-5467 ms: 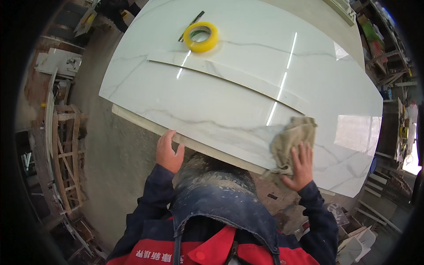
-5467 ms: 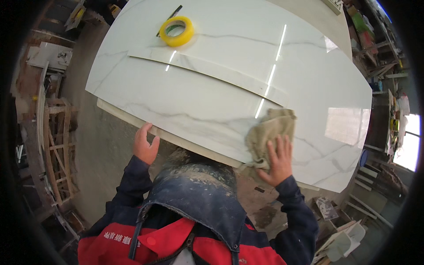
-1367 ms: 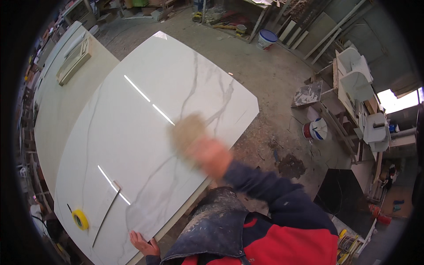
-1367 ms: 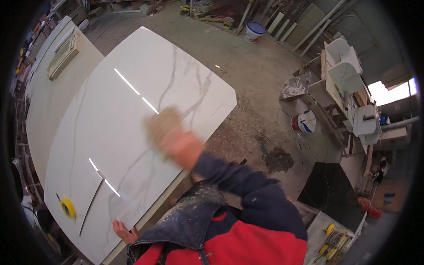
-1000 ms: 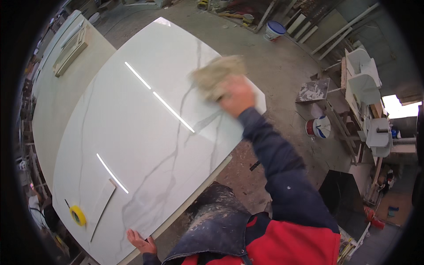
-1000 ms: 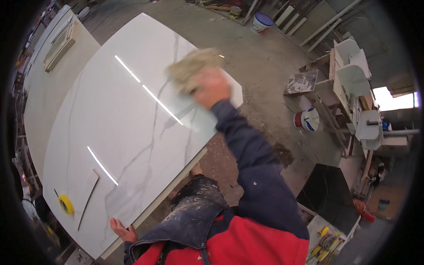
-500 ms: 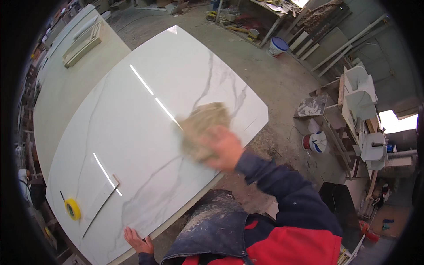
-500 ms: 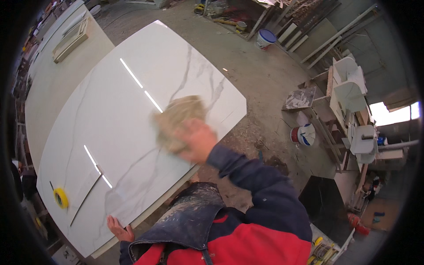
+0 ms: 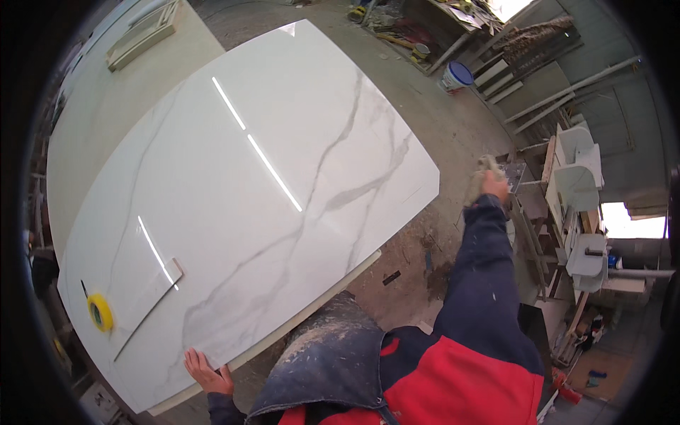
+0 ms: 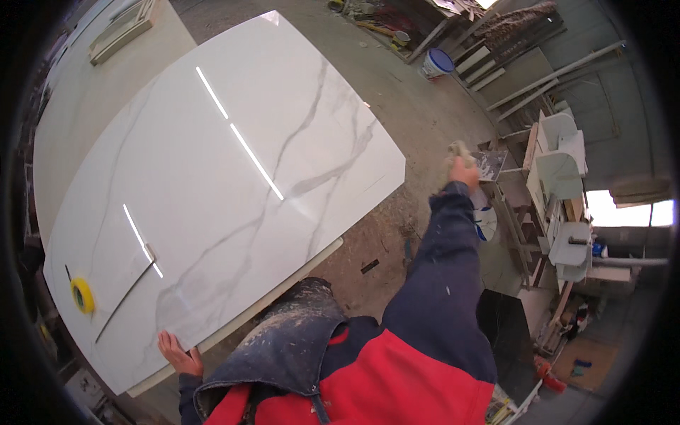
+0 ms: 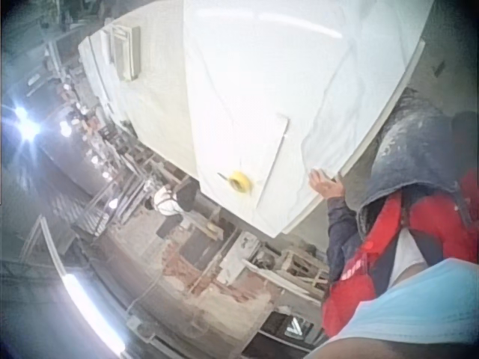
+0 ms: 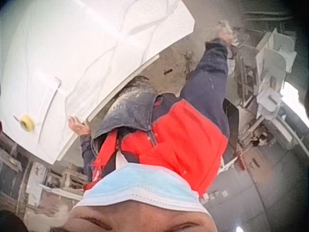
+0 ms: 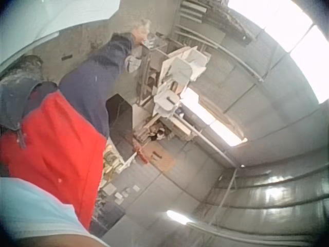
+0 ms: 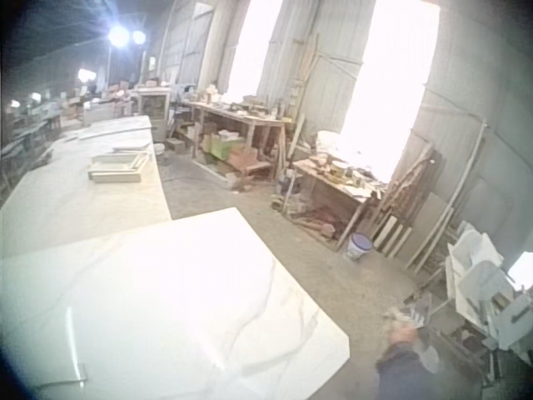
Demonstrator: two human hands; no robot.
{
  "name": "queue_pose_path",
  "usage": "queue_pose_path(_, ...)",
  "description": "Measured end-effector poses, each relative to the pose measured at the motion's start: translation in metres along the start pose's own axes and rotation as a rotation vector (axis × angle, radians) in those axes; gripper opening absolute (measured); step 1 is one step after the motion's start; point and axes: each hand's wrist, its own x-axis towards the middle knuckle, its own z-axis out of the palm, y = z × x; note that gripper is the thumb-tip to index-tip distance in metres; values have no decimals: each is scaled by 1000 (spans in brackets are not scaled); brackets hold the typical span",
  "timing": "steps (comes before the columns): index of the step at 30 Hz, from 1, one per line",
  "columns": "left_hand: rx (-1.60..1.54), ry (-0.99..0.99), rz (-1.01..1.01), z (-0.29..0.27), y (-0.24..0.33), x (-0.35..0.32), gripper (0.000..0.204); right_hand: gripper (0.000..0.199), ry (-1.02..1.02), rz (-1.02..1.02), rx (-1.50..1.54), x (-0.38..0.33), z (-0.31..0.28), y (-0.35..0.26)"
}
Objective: The person applies yellow tape to the edges of large white marble-patterned tiles, cuts the tape with a utility knife, and wipes the tile surface with a cloth. The person repeats this process on multiple tiles, aligning and smoothing the tape along the edges.
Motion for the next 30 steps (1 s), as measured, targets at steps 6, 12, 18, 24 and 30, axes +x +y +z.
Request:
queue_pose_path(6,-13,22,-21,9,-12,-17,74,52,-307,-476,634,-81,-115,-94)
queue_pose_path(12,-39,32,-43,0,-13,-5,75,58,-780,-1113,348,-187,-80,-134)
queue_pose_path(18,-54,43,-62,-1,-13,-4,77,79,-788,-1427,107,-251,-54,-152)
queue_pose_path(24,-124,42,-134,1,-9,-15,81,76,-976,-1653,175,-411,-96,-172)
queue_pose_path(30,-288,143,-131,4,-36,-24,75,74,-1131,-1849,220,-607,-149,-193)
